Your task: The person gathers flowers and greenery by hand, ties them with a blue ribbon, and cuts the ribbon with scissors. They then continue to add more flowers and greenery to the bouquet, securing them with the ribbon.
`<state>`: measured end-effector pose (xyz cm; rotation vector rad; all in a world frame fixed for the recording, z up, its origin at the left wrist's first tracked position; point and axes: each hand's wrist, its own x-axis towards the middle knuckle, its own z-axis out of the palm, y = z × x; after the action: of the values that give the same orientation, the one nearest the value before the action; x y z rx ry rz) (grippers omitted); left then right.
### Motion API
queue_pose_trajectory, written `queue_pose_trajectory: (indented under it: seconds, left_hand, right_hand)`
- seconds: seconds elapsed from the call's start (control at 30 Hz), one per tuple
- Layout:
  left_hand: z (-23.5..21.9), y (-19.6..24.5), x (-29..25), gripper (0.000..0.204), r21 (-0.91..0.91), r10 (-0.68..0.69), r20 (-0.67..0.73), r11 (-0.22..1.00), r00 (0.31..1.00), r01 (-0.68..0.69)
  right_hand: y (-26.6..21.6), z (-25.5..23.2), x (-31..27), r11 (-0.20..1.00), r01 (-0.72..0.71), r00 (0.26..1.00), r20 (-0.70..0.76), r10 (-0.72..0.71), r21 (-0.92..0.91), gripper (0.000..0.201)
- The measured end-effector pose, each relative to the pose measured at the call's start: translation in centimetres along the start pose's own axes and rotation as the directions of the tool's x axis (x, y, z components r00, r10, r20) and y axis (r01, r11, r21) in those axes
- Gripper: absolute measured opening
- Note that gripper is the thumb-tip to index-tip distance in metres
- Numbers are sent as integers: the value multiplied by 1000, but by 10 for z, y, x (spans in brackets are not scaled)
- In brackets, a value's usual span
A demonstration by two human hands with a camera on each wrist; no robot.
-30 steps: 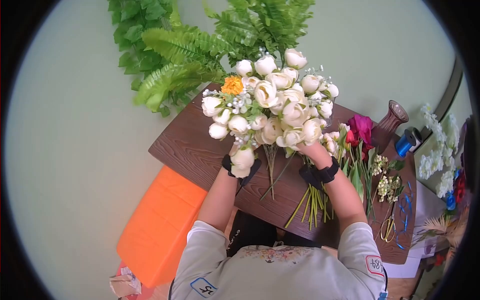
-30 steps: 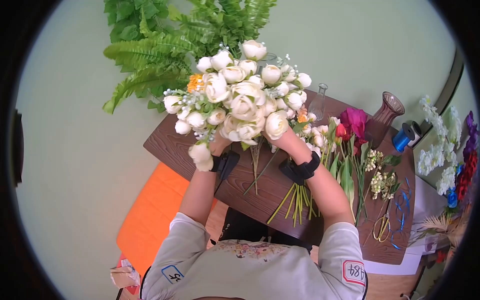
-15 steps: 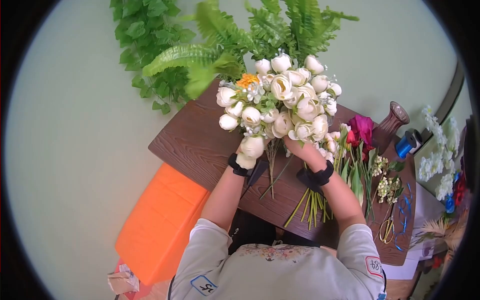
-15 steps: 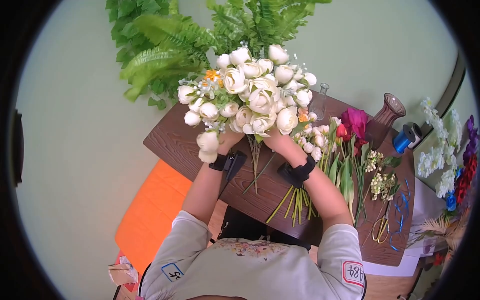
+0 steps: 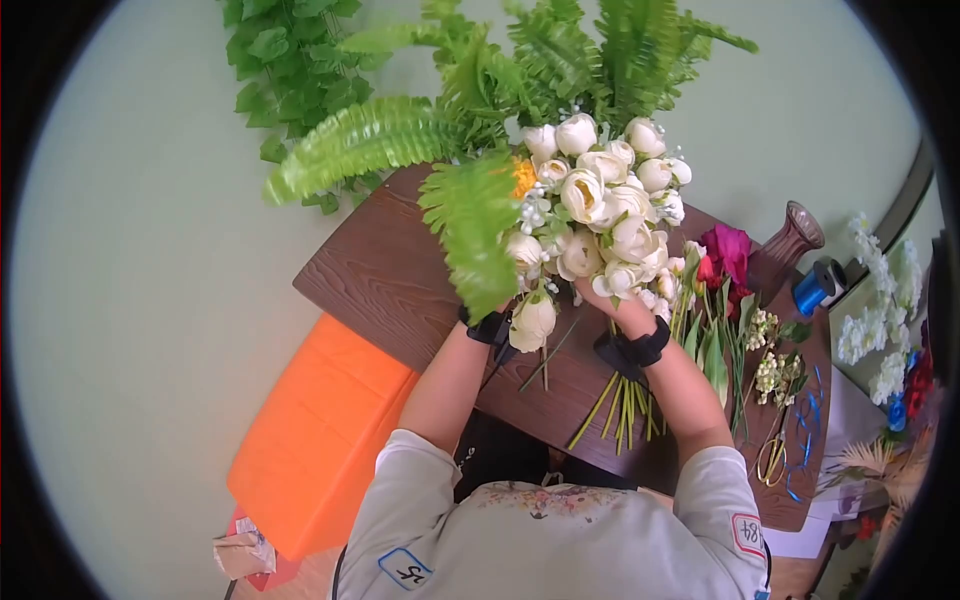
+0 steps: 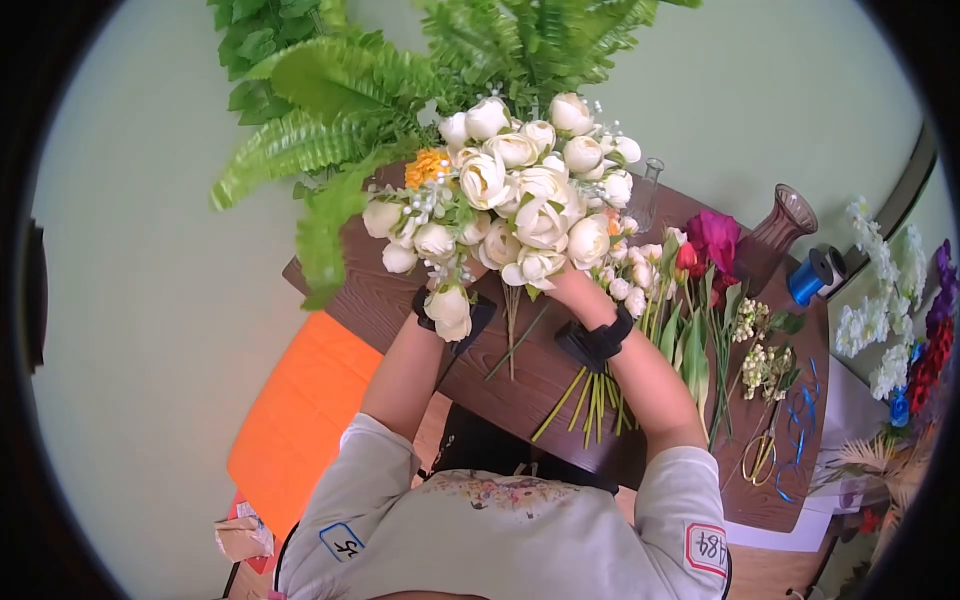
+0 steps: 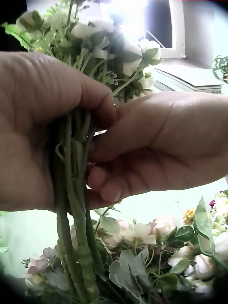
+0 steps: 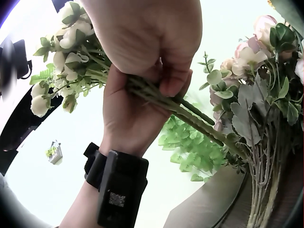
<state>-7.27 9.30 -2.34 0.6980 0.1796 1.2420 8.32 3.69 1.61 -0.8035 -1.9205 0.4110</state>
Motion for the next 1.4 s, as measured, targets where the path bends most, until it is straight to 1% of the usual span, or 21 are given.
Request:
queue_pose_trajectory:
  seconds: [0.03,0.1,0.13,0.17,0.23,0.27,0.3,0.37,0.5,0.57,0.6,0.63,0.7,0.73,0.8,0.83,0.9,0.93,0.97,1.27,1.4]
  left_hand:
    - [1,2,-3,38,36,16,8,999,1000,-16]
    - [3,-2,-19,38,104,47,28,993,998,-50]
    - [4,2,-19,38,137,61,38,988,997,-65]
    - [6,2,-20,38,170,74,48,982,996,-82]
    - [9,13,-4,39,235,104,68,965,992,-117]
    - [10,15,-5,39,267,118,75,954,990,-134]
    - [12,16,-5,39,300,131,82,942,988,-150]
    - [14,22,-3,39,364,154,98,914,983,-180]
    - [18,27,-16,40,486,198,143,839,970,-243]
    - [21,29,-22,40,543,219,167,793,961,-275]
    - [23,31,-23,40,570,229,180,768,957,-291]
    - [26,29,-26,40,596,236,195,742,952,-306]
    - [32,28,-26,41,643,247,226,689,942,-335]
    - [35,27,-26,41,664,251,242,662,937,-349]
    - [44,23,-19,41,702,257,274,605,927,-376]
    - [48,19,-20,41,720,259,290,575,921,-388]
    - [47,15,-43,42,751,262,322,514,910,-413]
    - [55,15,-23,42,765,262,338,483,904,-426]
    - [51,18,-40,42,778,264,354,450,897,-439]
    - [68,17,-45,43,840,270,481,131,834,-527]
    - [81,15,-30,44,834,259,537,-18,803,-552]
  right_hand:
    - [-2,0,2,1000,3,1000,-2,-3,-3,17]
    - [-13,1,6,982,125,990,-53,-133,-144,21]
    - [-21,2,6,992,-101,994,-46,98,-70,24]
    - [-22,4,6,992,-100,994,-48,97,-74,24]
    - [-24,7,6,995,-35,999,-33,32,-94,24]
    - [-26,6,4,984,-134,990,18,137,-114,39]
    - [-21,8,1,984,-135,990,18,138,-114,39]
    - [-9,11,-3,952,-111,994,-33,105,-285,36]
    - [-18,-3,1,950,-154,986,-107,130,-271,36]
    - [-36,-13,10,952,-241,969,-106,224,-189,42]
    - [-39,-16,12,965,-238,970,-68,232,-106,43]
    - [-44,-18,14,966,-237,970,-71,231,-106,43]
    - [-52,-20,17,981,-168,984,-49,173,97,48]
    - [-48,-21,17,981,-169,983,-54,175,95,48]
    - [-30,-21,13,981,-72,991,122,50,181,55]
    - [-19,-24,7,981,-73,992,118,52,179,55]
    - [-3,-31,-3,941,-49,992,127,7,335,57]
    - [-5,-32,0,906,127,987,40,-157,404,51]
    - [-8,-31,1,907,128,987,37,-156,401,51]
    - [-24,-28,7,979,127,992,-6,-128,157,43]
    - [-33,-27,12,992,121,992,-26,-120,43,39]
